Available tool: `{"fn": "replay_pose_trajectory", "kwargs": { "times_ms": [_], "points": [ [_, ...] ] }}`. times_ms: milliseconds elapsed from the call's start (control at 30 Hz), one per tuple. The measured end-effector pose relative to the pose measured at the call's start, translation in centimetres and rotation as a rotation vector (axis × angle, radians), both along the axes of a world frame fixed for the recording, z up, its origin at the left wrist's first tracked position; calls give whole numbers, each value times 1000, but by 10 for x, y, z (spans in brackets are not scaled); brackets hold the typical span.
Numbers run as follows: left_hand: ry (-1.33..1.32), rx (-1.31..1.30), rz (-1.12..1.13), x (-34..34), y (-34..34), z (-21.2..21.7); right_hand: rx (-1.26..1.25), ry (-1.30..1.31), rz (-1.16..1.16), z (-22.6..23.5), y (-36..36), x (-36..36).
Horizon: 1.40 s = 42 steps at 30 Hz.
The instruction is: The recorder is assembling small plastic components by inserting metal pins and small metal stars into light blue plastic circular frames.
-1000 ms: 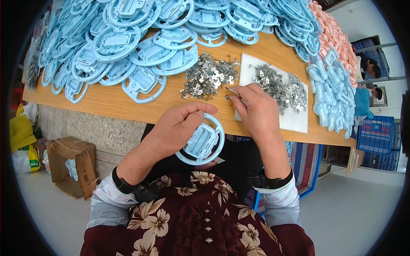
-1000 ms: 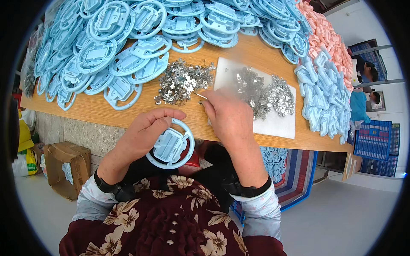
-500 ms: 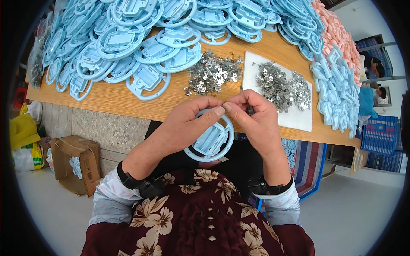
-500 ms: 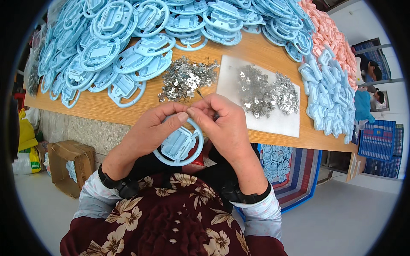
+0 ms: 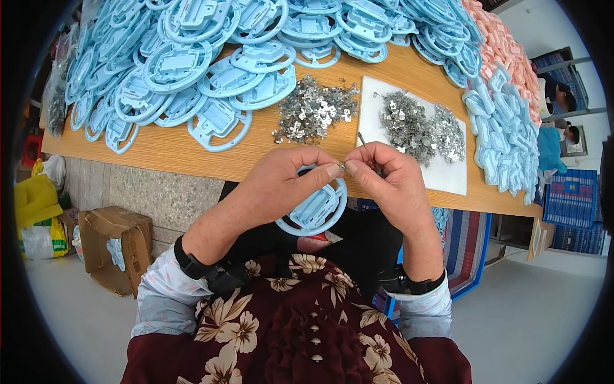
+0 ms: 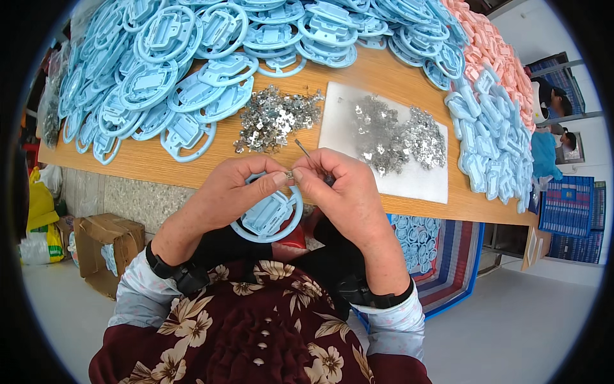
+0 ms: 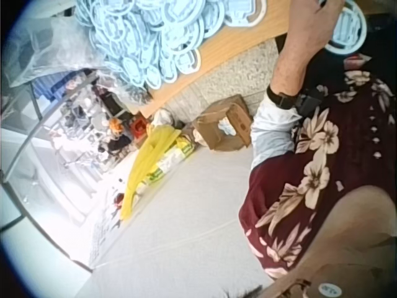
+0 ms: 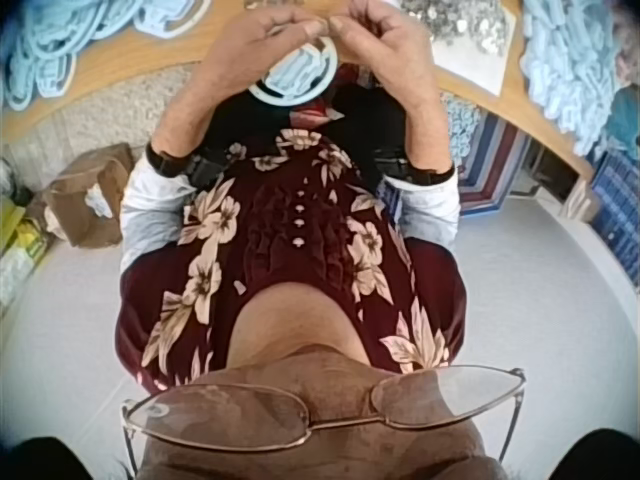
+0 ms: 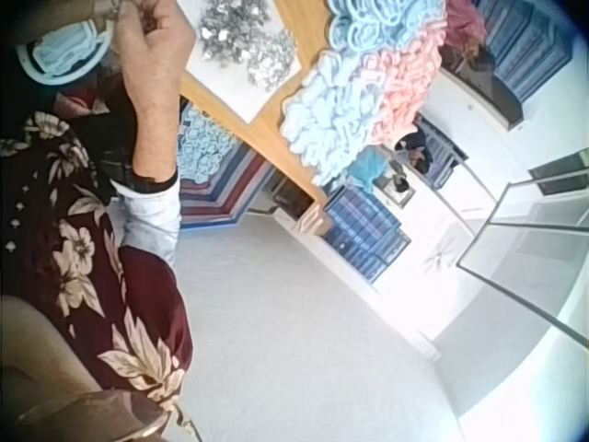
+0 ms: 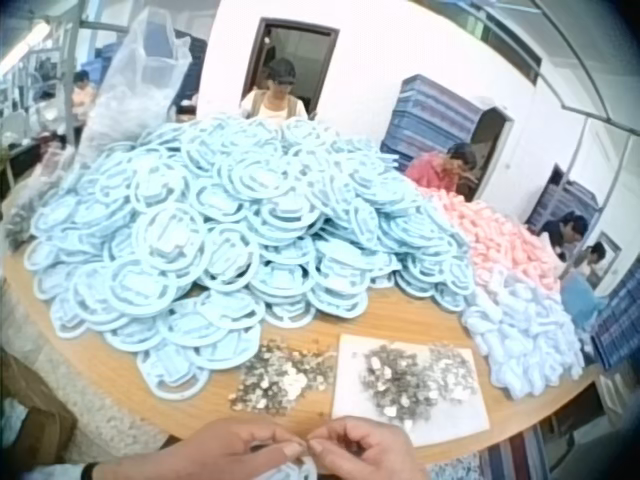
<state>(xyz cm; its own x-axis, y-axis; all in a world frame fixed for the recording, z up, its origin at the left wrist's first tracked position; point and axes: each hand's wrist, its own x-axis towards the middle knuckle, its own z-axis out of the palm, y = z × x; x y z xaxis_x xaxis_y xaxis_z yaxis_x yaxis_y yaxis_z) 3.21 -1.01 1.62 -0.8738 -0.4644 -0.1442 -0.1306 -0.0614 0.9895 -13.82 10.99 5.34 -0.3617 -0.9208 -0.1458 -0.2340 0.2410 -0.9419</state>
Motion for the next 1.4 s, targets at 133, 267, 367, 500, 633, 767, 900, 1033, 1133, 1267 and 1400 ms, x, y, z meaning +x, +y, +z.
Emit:
{"fn": "replay_pose_trajectory", "kwargs": {
  "times_ms": [133,267,367,500,633,767,900,1033,1133,1267,1400],
  "points": [
    [-22,-85,-48,-12,1,7,18,-10,-16,-1,8,-7],
    [-26,-82,-79,-31,2,8,-23,-62,-80,-7,14,-19],
    [6,-127,-67,-46,3,1,-41,-63,-155,-11,20,-32],
    [-34,-109,-23,-59,4,-7,-46,75,-177,-14,28,-41],
    [-54,-132,9,-62,3,-20,-113,341,-67,-14,33,-33],
    [-65,-190,17,-61,2,-22,-95,493,23,-16,28,-28],
    [-87,-172,2,-63,3,-20,-77,668,83,-16,24,-28],
    [-60,-232,-7,-62,2,-23,-76,937,176,-9,18,-24],
    [-66,-214,-22,-62,2,-23,-44,893,195,-3,16,-20],
    [-71,-147,-27,-60,2,-21,-27,582,3,-6,25,-24],
    [-73,-169,-28,-60,1,-22,-27,339,-205,-22,36,-23]
  ]
}}
